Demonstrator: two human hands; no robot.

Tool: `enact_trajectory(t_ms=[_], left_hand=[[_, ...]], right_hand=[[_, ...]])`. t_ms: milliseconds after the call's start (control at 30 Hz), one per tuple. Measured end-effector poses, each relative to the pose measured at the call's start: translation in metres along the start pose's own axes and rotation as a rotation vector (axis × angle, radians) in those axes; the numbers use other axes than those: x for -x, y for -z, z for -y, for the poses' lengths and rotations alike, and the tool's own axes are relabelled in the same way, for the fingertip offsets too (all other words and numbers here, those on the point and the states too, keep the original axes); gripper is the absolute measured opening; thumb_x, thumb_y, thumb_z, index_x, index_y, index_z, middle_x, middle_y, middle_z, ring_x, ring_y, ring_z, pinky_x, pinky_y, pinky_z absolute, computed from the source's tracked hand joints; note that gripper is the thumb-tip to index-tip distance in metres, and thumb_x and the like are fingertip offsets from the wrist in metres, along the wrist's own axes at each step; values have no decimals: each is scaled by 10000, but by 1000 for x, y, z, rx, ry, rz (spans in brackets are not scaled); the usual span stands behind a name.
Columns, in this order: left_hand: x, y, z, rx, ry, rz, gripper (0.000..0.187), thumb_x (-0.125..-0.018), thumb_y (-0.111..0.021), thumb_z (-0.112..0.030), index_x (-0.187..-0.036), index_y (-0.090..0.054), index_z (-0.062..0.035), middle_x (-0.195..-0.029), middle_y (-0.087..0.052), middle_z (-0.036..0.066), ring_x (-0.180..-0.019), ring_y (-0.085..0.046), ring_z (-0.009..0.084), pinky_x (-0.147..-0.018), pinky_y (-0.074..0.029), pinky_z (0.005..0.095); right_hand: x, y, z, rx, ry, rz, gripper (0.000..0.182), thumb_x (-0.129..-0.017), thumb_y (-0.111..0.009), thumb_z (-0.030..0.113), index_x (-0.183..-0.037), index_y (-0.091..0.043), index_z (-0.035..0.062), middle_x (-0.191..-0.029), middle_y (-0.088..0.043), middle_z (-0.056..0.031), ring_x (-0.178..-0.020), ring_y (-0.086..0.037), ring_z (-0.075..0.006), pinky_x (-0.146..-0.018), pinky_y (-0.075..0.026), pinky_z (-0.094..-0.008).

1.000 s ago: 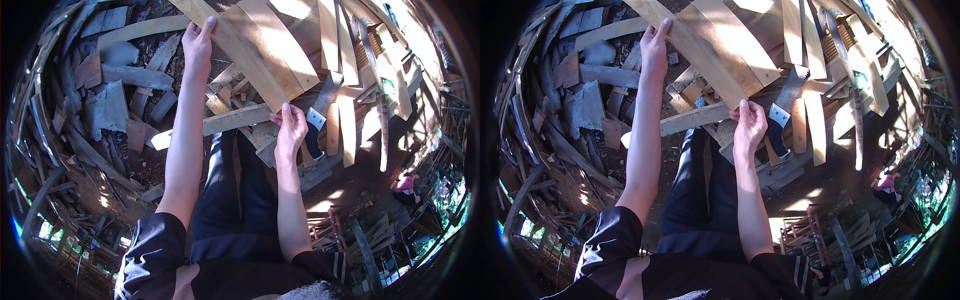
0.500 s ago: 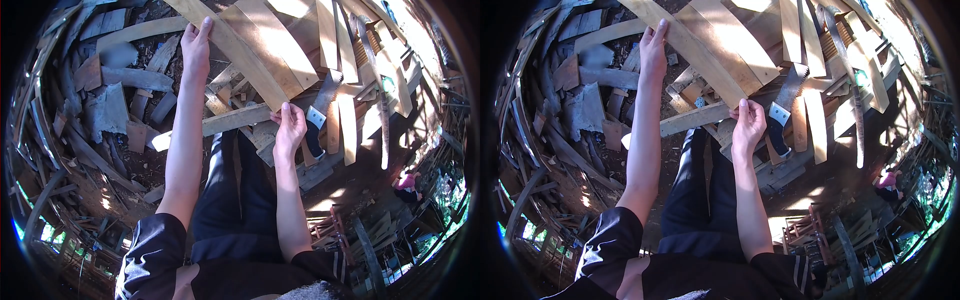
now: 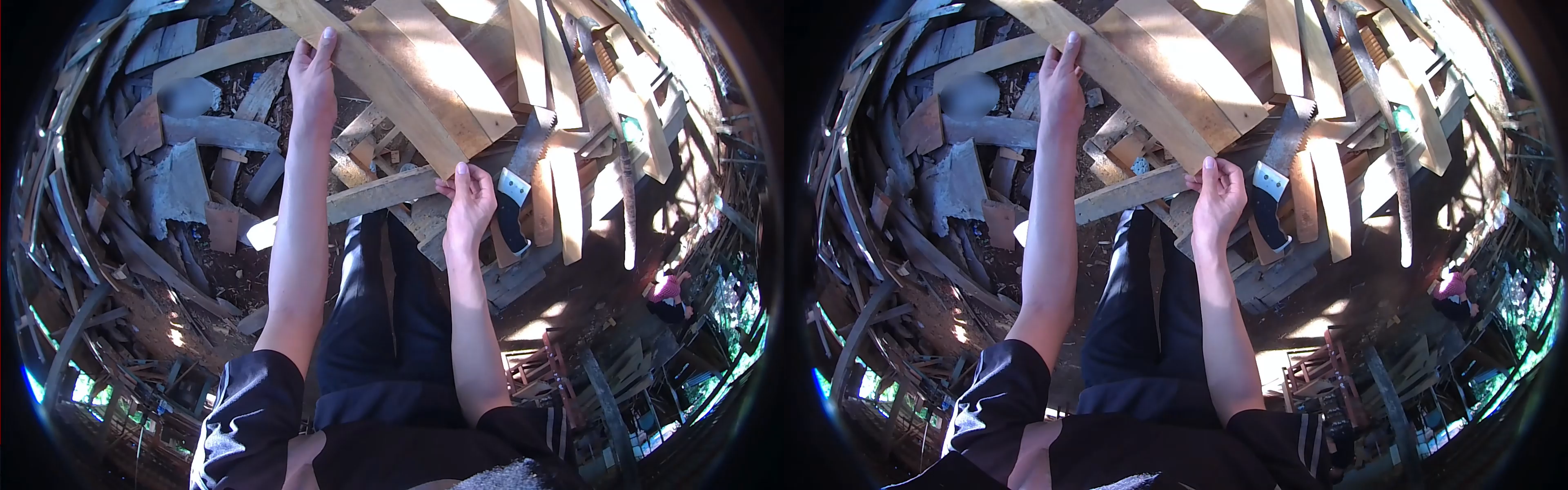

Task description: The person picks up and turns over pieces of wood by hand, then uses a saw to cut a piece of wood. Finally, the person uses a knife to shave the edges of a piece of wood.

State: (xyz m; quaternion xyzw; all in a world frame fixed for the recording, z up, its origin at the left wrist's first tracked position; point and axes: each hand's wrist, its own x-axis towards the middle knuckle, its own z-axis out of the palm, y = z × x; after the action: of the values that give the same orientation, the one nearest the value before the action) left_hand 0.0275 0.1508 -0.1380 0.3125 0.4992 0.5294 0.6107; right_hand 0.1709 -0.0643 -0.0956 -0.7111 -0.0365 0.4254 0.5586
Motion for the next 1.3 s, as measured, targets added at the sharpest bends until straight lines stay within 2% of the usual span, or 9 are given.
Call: enact_trajectory(t_ms=[100,167,300,433,700,833,967,1133,1300], left_hand=[[-3,3,0,-83,46,-12,312,-973,-629,-265,-1207,-600,-60,-1140,-651,17,-1050,-593,116,-957,-414,325],[5,-2,-6,6,4,-24,305,-961,-654,-238,-1167,-610,-16,-1059,-653,26,-929,-575,86,-859,-440,251],[23,5,-24,7,-68,-72,250,-976,-612,-149,-1182,-597,-10,-1098,-644,45,-987,-585,111,-898,-451,269],[56,16,-63,12,-93,-44,263,-998,-573,-197,-1200,-570,-29,-1129,-597,62,-1072,-559,145,-978,-409,313],[128,-19,-102,-335,23,-26,378,-975,-598,-271,-1261,-548,-28,-1165,-579,73,-1092,-542,160,-961,-429,341],[139,-69,-97,-476,87,242,402,-1021,-497,-336,-1256,-560,-16,-1085,-621,92,-987,-617,191,-871,-476,323],[143,-108,-67,-460,109,456,339,-1030,-498,-288,-875,-646,-25,-862,-669,79,-850,-656,164,-813,-499,325],[144,-153,-47,-538,69,554,259,-965,-596,-72,-1214,-663,-55,-737,-526,-28,-729,-532,50,-723,-463,202],[108,-179,2,-727,-13,576,406,-898,-665,-182,-1265,-585,-27,-1002,-624,95,-869,-628,169,-778,-497,287]], right_hand=[[1,0,-2,-30,19,3,200,-983,-615,166,-1006,-559,-25,-839,-617,-60,-701,-635,-130,-660,-537,-254],[5,0,-4,-62,28,-2,184,-987,-608,161,-1010,-554,-13,-842,-620,-48,-714,-625,-112,-668,-536,-248],[24,2,-4,-114,4,40,134,-994,-588,135,-1013,-542,11,-905,-625,-46,-796,-623,-94,-709,-560,-264],[50,14,8,-184,29,105,161,-979,-611,137,-1029,-551,-4,-892,-642,-84,-760,-650,-142,-719,-548,-292],[67,84,25,-262,-320,380,300,-887,-686,18,-1145,-537,-12,-922,-662,-120,-716,-692,-219,-680,-591,-341],[42,139,39,-405,-119,326,239,-916,-649,67,-1131,-564,5,-908,-665,-110,-706,-672,-199,-645,-559,-302],[-13,197,59,-339,223,276,159,-968,-585,104,-1109,-569,34,-924,-654,-101,-729,-622,-152,-667,-514,-277],[-64,214,103,-220,203,-19,209,-982,-618,246,-1010,-572,43,-946,-615,-40,-798,-586,-119,-779,-490,-304],[-82,214,100,-168,233,-197,220,-981,-615,201,-1066,-591,0,-954,-610,-54,-810,-580,-124,-781,-504,-272]])
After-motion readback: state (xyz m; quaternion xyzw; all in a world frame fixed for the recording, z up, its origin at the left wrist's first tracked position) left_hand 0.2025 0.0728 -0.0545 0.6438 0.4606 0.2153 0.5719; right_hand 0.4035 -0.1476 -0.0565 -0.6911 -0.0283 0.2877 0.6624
